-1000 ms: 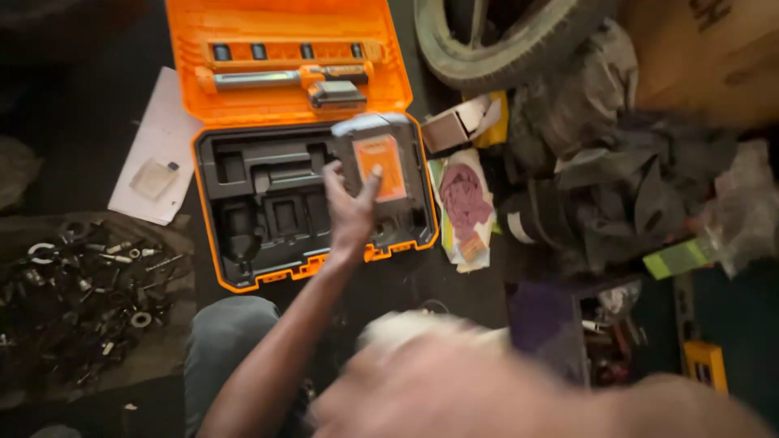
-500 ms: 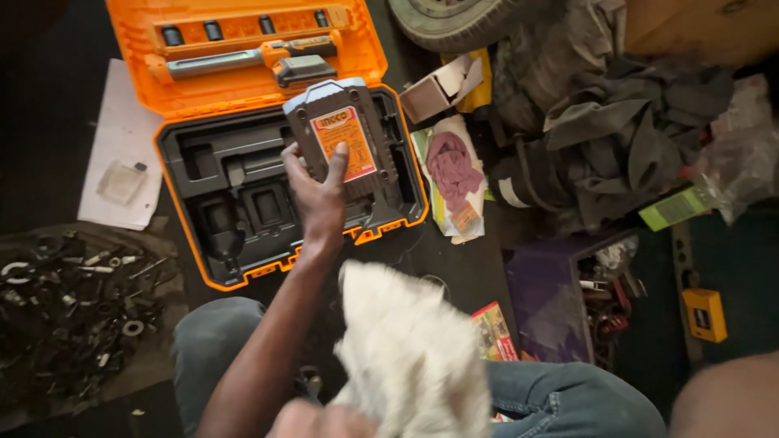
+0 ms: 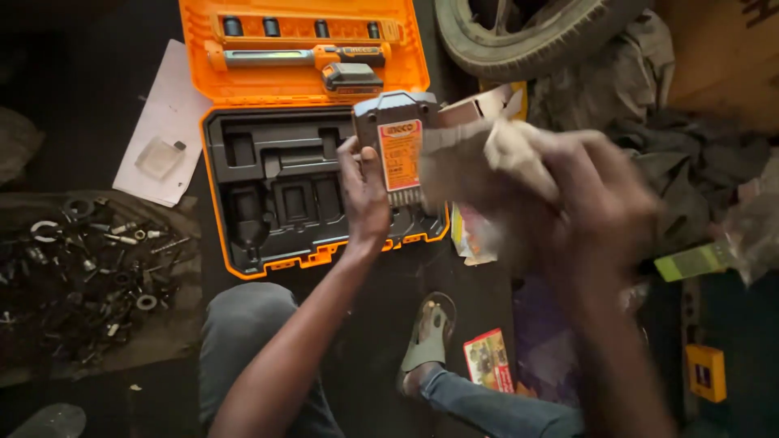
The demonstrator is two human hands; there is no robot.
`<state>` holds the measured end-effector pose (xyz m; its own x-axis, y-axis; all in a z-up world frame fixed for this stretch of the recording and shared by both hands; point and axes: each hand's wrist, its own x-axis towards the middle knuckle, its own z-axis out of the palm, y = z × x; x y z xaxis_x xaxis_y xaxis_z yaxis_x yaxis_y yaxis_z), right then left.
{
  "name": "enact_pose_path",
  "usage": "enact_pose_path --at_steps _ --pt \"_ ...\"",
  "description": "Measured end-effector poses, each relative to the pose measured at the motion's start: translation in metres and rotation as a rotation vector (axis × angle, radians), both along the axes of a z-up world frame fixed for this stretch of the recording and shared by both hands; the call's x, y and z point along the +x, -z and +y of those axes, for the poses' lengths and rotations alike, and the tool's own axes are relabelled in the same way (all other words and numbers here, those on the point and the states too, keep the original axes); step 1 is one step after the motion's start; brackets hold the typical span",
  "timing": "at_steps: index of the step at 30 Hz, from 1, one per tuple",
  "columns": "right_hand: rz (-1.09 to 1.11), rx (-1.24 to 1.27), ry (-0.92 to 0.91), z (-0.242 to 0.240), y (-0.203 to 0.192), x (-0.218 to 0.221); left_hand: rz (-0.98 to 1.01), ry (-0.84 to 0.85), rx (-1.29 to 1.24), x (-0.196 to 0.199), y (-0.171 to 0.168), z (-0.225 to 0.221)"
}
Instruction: Cleaning a power tool battery pack with a cloth and organizing a tool kit inside a hard carrying case.
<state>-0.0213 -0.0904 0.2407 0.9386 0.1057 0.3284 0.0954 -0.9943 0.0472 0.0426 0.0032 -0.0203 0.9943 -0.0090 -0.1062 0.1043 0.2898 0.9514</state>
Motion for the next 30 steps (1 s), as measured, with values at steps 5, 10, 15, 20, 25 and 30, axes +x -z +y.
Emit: enact_pose_path --at_steps 5,10,15,20,25,30 --pt "-0.205 0.277 -0.028 -0.009 0.125 0.028 0.002 0.006 0.02 -0.007 -0.01 -0.006" --pt "-0.04 0.289 -0.054 0.013 0.19 0.004 -0.009 0.042 -0.042 -0.011 -0.011 0.0" --pt "-0.03 0.326 -0.166 0.002 0.198 -0.021 -0.131 0.018 -0.017 -0.01 -0.012 0.007" --pt "-0.008 0.207 -0.27 -0.011 0.164 0.01 -0.091 0.107 -0.014 -0.019 -0.02 0.007" --pt "-0.159 0.131 -0.22 -0.013 0.144 0.04 -0.21 0.105 0.067 -0.024 -0.021 0.006" --pt "-0.243 0.512 -0.031 -0.002 0.136 0.043 -0.199 0.063 0.092 -0.024 -0.027 0.01"
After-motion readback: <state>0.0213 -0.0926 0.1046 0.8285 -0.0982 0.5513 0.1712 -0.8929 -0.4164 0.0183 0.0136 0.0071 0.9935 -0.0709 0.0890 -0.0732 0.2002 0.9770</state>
